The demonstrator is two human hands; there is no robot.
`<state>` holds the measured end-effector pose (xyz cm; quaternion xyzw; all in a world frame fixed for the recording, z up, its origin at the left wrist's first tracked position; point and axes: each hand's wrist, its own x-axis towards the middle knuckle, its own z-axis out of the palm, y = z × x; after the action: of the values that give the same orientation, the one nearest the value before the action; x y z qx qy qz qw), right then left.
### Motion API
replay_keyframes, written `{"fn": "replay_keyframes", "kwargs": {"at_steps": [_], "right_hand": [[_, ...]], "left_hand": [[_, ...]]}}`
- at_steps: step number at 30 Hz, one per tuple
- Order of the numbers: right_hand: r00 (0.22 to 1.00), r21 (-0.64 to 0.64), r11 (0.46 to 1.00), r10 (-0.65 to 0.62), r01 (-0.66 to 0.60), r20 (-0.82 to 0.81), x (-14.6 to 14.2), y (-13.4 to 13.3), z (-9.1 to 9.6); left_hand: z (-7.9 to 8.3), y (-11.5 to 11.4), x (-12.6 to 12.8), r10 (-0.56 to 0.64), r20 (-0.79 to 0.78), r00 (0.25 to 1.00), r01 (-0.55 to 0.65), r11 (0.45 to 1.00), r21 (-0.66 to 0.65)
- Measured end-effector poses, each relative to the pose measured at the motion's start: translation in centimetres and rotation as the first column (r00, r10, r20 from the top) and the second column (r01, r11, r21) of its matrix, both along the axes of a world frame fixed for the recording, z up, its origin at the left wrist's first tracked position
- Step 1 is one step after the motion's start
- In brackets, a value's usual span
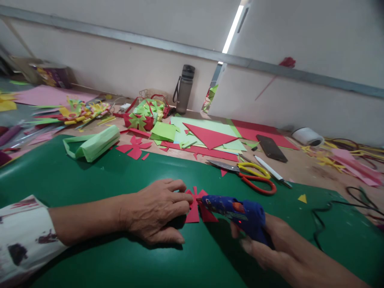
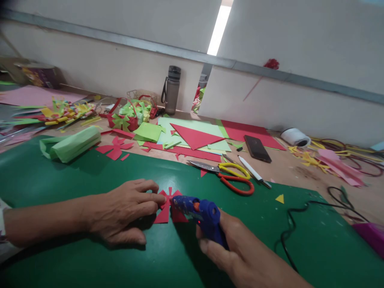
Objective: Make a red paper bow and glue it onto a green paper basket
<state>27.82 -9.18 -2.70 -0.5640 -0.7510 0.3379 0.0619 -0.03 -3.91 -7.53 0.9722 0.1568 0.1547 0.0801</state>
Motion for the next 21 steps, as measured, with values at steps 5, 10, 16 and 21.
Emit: {"fn": "replay_keyframes", "kwargs": {"at_steps": [5,10,16,21], "right_hand": [[0.999,0.083,0.996,0.037,-0.037,0.003,0.25,0.09,-0.23],[0.999,0.102,0.994,0.019,-0.023,0.041,0.18,-0.05,0.06],[0.999,0.125,0.991,0.033,-0.035,0.018,-0.10,-0.21,0.27],[1.000,0.078,0.997,-0.006,0.005,0.013,-0.01,-0.21,0.04]], "left_hand": [[-0.07,0.01,-0.01,0.000,-0.004,1.000,0.000,1.000,-0.007],[-0.09,0.01,-0.02,-0.002,-0.012,1.000,0.002,1.000,-0.015],[-0.10,-0.01,0.01,0.004,-0.001,1.000,-0.004,1.000,-0.020],[0.01,-0.04,0.01,0.001,-0.016,1.000,-0.001,1.000,-0.023]]}}
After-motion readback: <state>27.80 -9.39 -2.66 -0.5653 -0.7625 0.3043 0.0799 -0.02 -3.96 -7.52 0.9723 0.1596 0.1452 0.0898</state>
